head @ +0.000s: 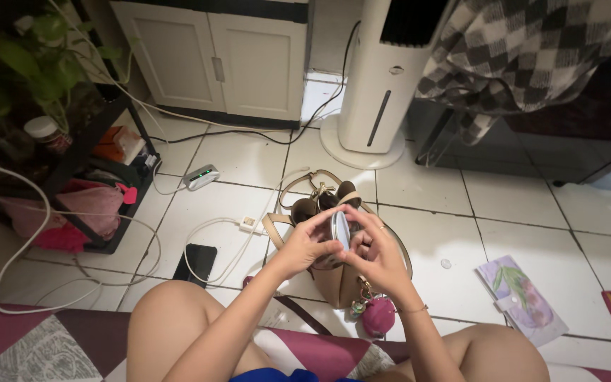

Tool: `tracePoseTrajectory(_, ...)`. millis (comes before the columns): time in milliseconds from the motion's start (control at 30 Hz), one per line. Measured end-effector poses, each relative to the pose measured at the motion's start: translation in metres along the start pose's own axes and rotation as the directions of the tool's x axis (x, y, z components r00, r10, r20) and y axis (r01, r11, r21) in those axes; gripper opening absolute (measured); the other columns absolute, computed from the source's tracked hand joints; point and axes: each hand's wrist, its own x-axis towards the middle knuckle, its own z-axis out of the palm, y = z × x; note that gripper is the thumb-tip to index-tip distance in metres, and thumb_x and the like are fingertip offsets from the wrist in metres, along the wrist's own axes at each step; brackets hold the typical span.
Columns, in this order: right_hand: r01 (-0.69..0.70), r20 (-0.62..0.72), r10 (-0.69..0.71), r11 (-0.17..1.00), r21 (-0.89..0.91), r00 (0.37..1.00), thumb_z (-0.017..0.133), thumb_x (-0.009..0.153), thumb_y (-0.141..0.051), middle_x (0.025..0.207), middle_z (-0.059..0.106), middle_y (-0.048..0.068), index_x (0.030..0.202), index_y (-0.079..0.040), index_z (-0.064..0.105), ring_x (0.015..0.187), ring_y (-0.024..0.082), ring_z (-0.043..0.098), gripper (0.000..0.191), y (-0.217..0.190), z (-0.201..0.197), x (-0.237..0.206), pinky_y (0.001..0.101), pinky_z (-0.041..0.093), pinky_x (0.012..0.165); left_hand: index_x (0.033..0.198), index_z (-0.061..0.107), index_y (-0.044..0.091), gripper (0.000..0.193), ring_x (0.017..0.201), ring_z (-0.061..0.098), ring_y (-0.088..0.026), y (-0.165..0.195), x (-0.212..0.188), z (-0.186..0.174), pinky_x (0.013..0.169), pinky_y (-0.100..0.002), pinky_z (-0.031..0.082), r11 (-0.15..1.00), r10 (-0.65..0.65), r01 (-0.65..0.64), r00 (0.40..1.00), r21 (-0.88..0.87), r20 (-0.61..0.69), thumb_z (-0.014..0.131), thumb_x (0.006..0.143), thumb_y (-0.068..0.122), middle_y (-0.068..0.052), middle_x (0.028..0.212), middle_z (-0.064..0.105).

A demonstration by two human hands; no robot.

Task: The person sits on the floor and packs a handbag, placing a pink bottle, small containers, keys, a wallet, a phone, and other small personal items into it one at a time. They then handle a pair of shoes and continue arranging items in the bag.

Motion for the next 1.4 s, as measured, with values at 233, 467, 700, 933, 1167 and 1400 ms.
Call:
tracePoseTrajectory(233,0.304,-0.162,-0.315,0.948,-0.09,0.935,0.086,0.075,0.001,0.129,0.048,0.01,0.124,-0.006,0.053,0.096,0.012,0.063,0.059,0.028,0.002,-0.017,0.0268,0.06,0.08,0.137,0.046,0.013,0.083,0.122,0.061,-0.018,-0.001,-0.003,0.0,0.099,-0.038,0.06,0.975,0.111,-0.108,0.994,0.192,-0.001,0.087,0.068,-0.006,-0.008,0.139,0.052)
tracePoseTrajectory(467,0.321,-0.327,-0.67,0.654,-0.685,0.667,0.094,0.065,-0.007,0.114,0.057,0.013,0.102,-0.009,0.048,0.1,0.024,0.063,0.059,0.046,0.013,-0.021,0.0333,0.055,0.078,0.112,0.035,0.013,0.077,0.137,0.058,-0.024,0.005,-0.002,0.013,0.112,-0.04,0.055,0.855,0.469,-0.425,0.878,0.297,-0.094,0.093,0.065,-0.007,-0.011,0.136,0.047)
tracePoseTrajectory(700,0.339,-0.341,-0.585,0.755,-0.562,0.736,0.092,0.072,-0.007,0.126,0.058,0.014,0.108,-0.009,0.046,0.101,0.023,0.063,0.058,0.029,0.017,-0.02,0.0332,0.056,0.084,0.119,0.038,0.01,0.076,0.133,0.058,-0.024,0.017,-0.005,0.02,0.108,-0.039,0.055,0.886,0.433,-0.404,0.896,0.226,-0.095,0.09,0.067,-0.01,-0.012,0.138,0.05)
tracePoseTrajectory(933,0.306,-0.062,-0.432,0.726,-0.615,0.9,0.067,0.083,-0.011,0.161,0.048,0.021,0.152,-0.004,0.051,0.111,0.029,0.062,0.071,0.001,0.02,-0.021,0.0386,0.052,0.101,0.141,0.051,0.005,0.077,0.116,0.066,-0.017,0.006,-0.007,0.008,0.098,-0.033,0.059,0.993,0.114,-0.114,0.993,-0.006,0.005,0.081,0.072,-0.01,-0.011,0.136,0.061)
tracePoseTrajectory(1167,0.283,-0.033,-0.378,0.746,-0.602,0.925,0.067,0.084,-0.009,0.132,0.065,0.022,0.142,0.002,0.056,0.11,0.036,0.064,0.06,-0.007,0.022,0.005,0.0429,0.05,0.096,0.127,0.058,0.001,0.041,0.109,0.067,-0.018,-0.029,0.007,-0.012,0.095,-0.033,0.056,0.973,0.138,-0.11,0.982,0.202,-0.132,0.076,0.092,0.007,-0.014,0.12,0.07)
tracePoseTrajectory(1400,-0.238,-0.2,0.171,0.891,-0.387,0.965,0.07,0.089,-0.015,0.074,0.073,0.021,0.1,0.0,0.059,0.064,0.035,0.078,0.022,0.037,0.036,0.06,0.0402,0.057,0.058,0.13,0.057,0.005,0.041,0.124,0.06,-0.027,-0.052,0.025,-0.057,0.105,-0.036,0.044,0.868,0.267,0.091,0.743,0.488,-0.613,0.049,0.1,0.032,-0.016,0.13,0.064)
